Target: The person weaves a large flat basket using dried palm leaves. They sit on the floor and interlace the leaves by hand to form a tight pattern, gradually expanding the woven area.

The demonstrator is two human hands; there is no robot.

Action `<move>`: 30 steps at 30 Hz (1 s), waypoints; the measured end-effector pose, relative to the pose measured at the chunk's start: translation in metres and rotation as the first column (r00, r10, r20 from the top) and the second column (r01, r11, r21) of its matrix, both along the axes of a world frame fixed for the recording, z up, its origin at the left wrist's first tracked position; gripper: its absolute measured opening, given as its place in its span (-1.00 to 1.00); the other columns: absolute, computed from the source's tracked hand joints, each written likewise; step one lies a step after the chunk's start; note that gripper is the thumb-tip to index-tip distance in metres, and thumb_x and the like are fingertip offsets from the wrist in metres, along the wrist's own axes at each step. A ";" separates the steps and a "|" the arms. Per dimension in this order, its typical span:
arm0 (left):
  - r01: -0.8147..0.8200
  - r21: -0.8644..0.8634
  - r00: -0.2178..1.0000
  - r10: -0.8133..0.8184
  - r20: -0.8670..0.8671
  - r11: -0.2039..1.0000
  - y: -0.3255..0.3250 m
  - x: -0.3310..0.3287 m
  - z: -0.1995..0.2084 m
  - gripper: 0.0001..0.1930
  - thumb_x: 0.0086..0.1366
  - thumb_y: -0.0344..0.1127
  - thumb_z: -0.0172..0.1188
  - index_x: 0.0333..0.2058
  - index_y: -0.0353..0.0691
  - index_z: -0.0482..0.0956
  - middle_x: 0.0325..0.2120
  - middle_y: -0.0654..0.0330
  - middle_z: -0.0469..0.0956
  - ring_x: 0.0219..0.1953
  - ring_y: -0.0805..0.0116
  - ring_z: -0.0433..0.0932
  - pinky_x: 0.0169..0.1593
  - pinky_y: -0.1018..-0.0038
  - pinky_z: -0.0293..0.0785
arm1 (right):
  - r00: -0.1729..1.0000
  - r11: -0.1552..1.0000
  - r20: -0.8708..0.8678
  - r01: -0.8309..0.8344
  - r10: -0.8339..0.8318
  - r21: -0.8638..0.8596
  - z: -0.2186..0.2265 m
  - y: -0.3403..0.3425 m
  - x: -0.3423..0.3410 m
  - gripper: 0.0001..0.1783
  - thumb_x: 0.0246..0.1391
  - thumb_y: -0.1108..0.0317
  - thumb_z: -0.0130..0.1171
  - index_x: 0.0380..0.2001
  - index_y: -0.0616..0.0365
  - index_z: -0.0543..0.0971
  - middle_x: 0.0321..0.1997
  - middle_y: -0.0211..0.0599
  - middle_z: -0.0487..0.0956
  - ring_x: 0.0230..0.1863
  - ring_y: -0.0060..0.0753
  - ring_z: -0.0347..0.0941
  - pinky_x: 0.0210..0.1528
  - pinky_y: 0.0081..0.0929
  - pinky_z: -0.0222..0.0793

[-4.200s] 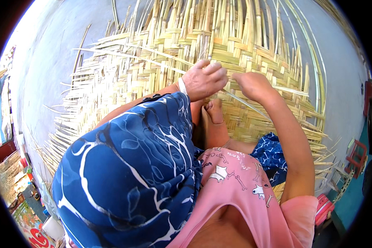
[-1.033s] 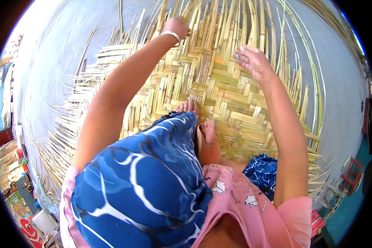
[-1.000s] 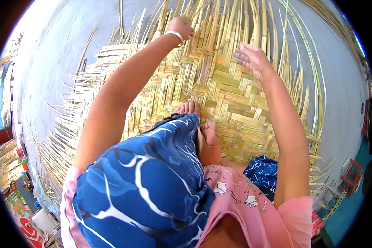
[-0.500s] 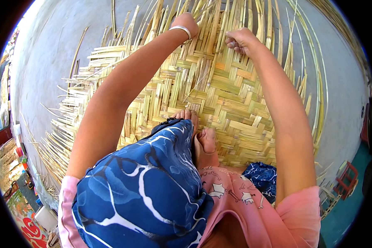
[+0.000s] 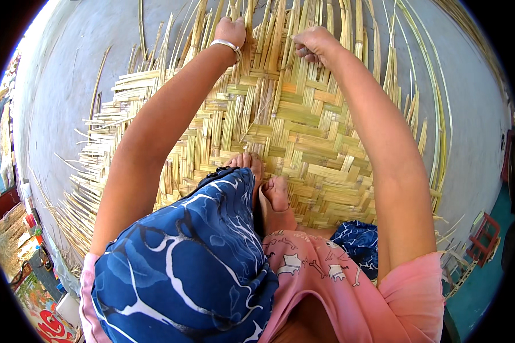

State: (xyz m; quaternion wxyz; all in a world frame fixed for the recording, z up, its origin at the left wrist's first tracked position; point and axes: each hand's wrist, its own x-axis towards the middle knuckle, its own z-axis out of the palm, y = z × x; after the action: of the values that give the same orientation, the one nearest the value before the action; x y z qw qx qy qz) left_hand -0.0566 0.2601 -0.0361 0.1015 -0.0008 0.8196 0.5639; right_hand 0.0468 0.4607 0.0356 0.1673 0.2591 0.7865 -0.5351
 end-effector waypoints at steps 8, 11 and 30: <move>0.477 -0.249 0.861 -0.392 0.324 0.843 0.018 -0.003 0.053 -0.83 0.28 -0.47 -0.13 -0.21 -0.39 0.37 -0.33 -0.04 0.59 -0.55 0.18 0.59 -0.63 0.37 0.50 | 0.975 0.903 0.126 -0.215 0.181 0.371 0.030 -0.006 -0.010 -0.75 0.05 0.44 -0.12 -0.28 0.38 0.48 -0.59 -0.20 0.61 -0.66 -0.51 0.53 -0.60 -0.52 0.43; 0.620 -0.298 0.774 -0.505 0.382 0.725 0.023 -0.010 0.058 -0.81 0.27 -0.47 -0.10 -0.22 -0.39 0.46 -0.35 0.02 0.61 -0.53 0.22 0.61 -0.63 0.35 0.48 | 0.991 0.974 0.119 -0.084 0.060 0.209 0.018 0.006 -0.016 -0.78 0.08 0.35 0.01 -0.32 0.31 0.48 -0.59 -0.24 0.59 -0.66 -0.57 0.50 -0.70 -0.62 0.34; 0.259 0.160 0.818 -0.305 0.489 0.952 0.002 0.035 0.078 -0.72 0.31 -0.34 -0.21 -0.14 -0.24 0.46 -0.22 0.15 0.54 -0.20 0.32 0.55 -0.14 0.33 0.47 | 0.989 0.909 -0.026 0.121 -0.143 -0.400 -0.006 0.001 0.040 -0.71 0.01 0.25 0.26 -0.29 0.07 0.38 -0.24 -0.42 0.43 -0.21 -0.48 0.36 -0.09 -0.41 0.34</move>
State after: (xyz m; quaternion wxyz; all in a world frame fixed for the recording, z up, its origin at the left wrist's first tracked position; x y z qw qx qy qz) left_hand -0.0221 0.2620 0.0424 0.3960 -0.0236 0.7295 0.5572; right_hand 0.0864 0.4620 0.0299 0.1582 0.2574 0.6466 -0.7004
